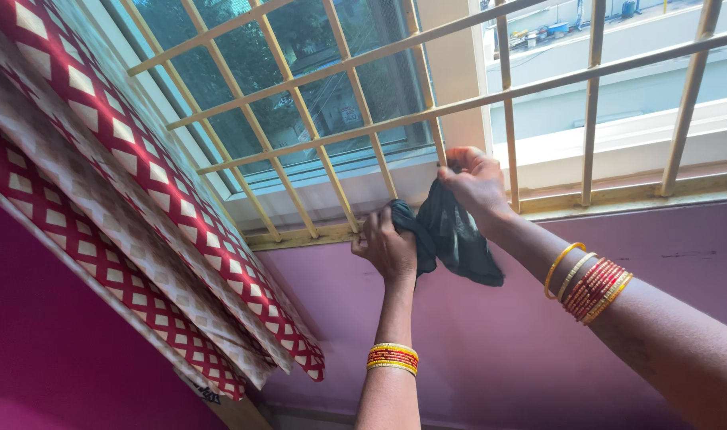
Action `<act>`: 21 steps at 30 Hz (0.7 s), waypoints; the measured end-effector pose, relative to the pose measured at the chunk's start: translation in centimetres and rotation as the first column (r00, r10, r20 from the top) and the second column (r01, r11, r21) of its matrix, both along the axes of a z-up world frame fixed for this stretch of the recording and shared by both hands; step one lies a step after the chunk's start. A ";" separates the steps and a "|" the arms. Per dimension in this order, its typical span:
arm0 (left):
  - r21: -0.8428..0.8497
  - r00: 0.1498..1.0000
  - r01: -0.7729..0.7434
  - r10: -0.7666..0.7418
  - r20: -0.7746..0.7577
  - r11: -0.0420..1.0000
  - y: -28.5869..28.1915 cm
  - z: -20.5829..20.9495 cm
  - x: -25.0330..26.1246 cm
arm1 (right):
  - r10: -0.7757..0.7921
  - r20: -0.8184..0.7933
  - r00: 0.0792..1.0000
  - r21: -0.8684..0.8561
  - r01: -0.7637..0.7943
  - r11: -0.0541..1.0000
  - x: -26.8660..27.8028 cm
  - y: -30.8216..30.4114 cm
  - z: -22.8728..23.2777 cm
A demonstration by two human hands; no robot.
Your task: The person wipes the metal grilles of a window using a cloth. They repeatedly rub the bars and frame, moving the cloth across different sections of the window.
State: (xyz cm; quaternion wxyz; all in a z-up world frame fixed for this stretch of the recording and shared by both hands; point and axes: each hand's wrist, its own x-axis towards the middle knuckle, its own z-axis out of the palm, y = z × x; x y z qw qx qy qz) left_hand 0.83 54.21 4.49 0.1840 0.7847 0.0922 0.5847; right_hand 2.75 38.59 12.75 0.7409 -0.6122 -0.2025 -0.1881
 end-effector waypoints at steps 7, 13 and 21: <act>-0.262 0.998 0.042 -0.055 -0.041 0.964 -0.1 0.1 -3.4 | -0.250 0.563 0.788 -0.698 0.615 0.366 -3.7 -4.2 -4.1; -0.505 0.902 0.427 -0.309 0.302 0.750 -1.9 2.7 -2.9 | -0.368 0.381 0.848 -0.831 0.489 0.266 -5.9 -8.0 -2.6; -0.348 0.812 0.578 -0.481 0.329 0.738 -6.9 9.7 2.7 | -0.065 -0.268 0.961 -0.004 0.066 0.998 -3.6 -14.5 2.9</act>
